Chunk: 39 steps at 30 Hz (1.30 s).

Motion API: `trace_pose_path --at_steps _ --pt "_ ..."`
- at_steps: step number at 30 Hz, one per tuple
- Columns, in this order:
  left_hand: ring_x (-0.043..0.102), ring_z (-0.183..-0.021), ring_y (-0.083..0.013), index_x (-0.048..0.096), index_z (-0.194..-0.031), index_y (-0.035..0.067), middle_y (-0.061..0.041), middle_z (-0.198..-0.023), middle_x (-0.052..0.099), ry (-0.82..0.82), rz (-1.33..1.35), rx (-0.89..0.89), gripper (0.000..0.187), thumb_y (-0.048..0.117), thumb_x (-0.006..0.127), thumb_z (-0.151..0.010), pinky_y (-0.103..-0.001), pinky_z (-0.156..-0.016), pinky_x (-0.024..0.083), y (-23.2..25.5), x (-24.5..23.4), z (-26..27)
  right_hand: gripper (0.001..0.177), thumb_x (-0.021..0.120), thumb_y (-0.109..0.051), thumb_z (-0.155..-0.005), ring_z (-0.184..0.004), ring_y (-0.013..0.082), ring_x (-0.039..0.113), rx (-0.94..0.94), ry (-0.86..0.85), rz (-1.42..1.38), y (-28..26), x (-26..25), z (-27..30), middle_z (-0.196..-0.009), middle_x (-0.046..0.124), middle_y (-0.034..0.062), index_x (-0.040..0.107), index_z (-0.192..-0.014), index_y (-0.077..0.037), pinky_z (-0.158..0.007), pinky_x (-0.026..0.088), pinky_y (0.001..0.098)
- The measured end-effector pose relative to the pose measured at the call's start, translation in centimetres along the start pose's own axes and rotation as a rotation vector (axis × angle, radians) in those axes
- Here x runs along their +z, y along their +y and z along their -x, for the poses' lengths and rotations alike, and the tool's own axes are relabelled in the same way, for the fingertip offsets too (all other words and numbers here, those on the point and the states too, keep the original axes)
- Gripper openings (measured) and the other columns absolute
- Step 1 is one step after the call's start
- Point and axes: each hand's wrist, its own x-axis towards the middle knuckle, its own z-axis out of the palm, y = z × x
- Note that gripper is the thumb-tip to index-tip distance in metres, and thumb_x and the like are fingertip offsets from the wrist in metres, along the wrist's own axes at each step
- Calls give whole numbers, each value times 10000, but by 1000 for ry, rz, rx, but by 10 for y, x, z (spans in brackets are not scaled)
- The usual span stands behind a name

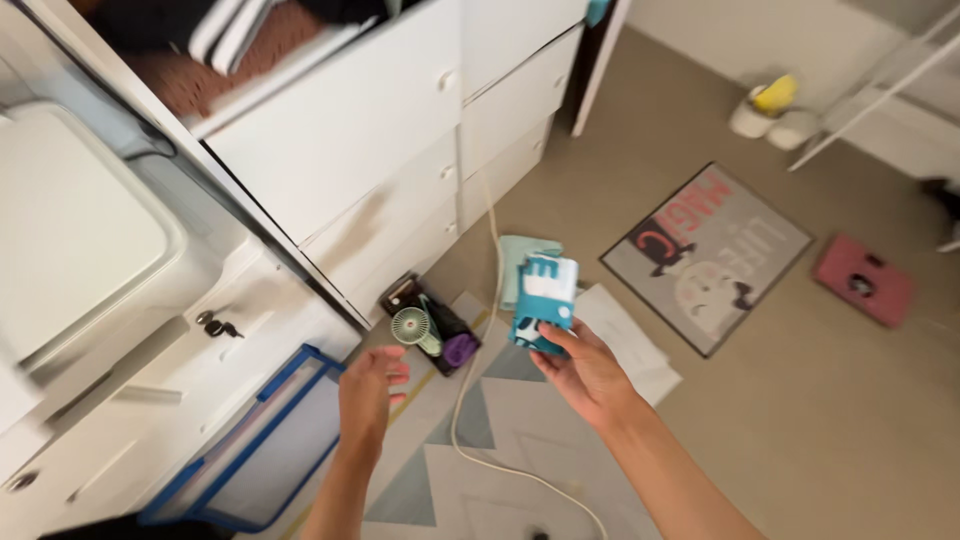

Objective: The person packs items into pouches and a basket, unfolds a black trash bag, empties a small trash bin into it, and collects discarded tissues from the floor into the bag.

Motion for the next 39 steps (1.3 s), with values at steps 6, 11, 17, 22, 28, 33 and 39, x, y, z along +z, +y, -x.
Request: trace_pose_path --at_steps 6,11,17,22,28,33,39 --pt "698 -893 -212 754 -1025 65 -86 -951 770 25 -352 308 243 124 581 -865 -342 -830 529 -104 -21 -139 453 740 -52 -797 -1050 202 645 45 73 106 80 -11 -125 -1131 672 61 593 -1224 -99 -924 573 368" --pt "648 -1048 -318 730 -1066 86 -117 -1092 724 -5 -641 413 275 89 644 -805 -424 -948 489 -166 -2 -191 398 702 -277 -907 -1021 168 615 41 148 87 130 -37 -198 -1125 637 29 585 -1248 -106 -936 557 333" --pt "566 -1260 -297 666 -1175 83 -93 -1252 665 -212 -918 552 348 58 605 -833 -412 -1109 430 -216 43 -259 430 645 -391 -970 -1016 208 621 76 255 48 166 -81 -261 -1108 620 77 584 -1207 -37 -954 568 361" --pt "353 -1442 -341 577 -1348 104 -113 -1482 514 -206 -1210 775 548 -30 618 -818 -479 -1165 268 -248 87 -339 405 648 -380 -956 -975 190 606 57 224 134 181 -119 -311 -1084 625 56 591 -1211 -70 -914 570 369" --pt "425 -1370 -271 648 -1295 160 -59 -1393 557 -290 -1571 749 527 10 674 -791 -435 -1168 289 -247 99 -376 409 669 -292 -914 -981 169 624 80 184 286 185 -144 -360 -1108 656 33 593 -1281 -127 -905 558 339" --pt "479 -1348 -249 739 -1088 134 -39 -1286 638 -302 -1588 862 256 58 660 -856 -422 -1181 319 -252 83 -376 491 664 -121 -872 -1040 178 674 48 140 383 196 -139 -392 -1140 679 52 511 -1338 -94 -950 556 360" --pt "569 -1276 -305 693 -1047 50 -103 -1137 713 -359 -1076 1032 241 6 644 -815 -428 -1121 372 -241 63 -375 543 654 -59 -849 -1039 157 648 46 133 496 202 -132 -417 -1117 653 45 491 -1363 -129 -953 515 396"
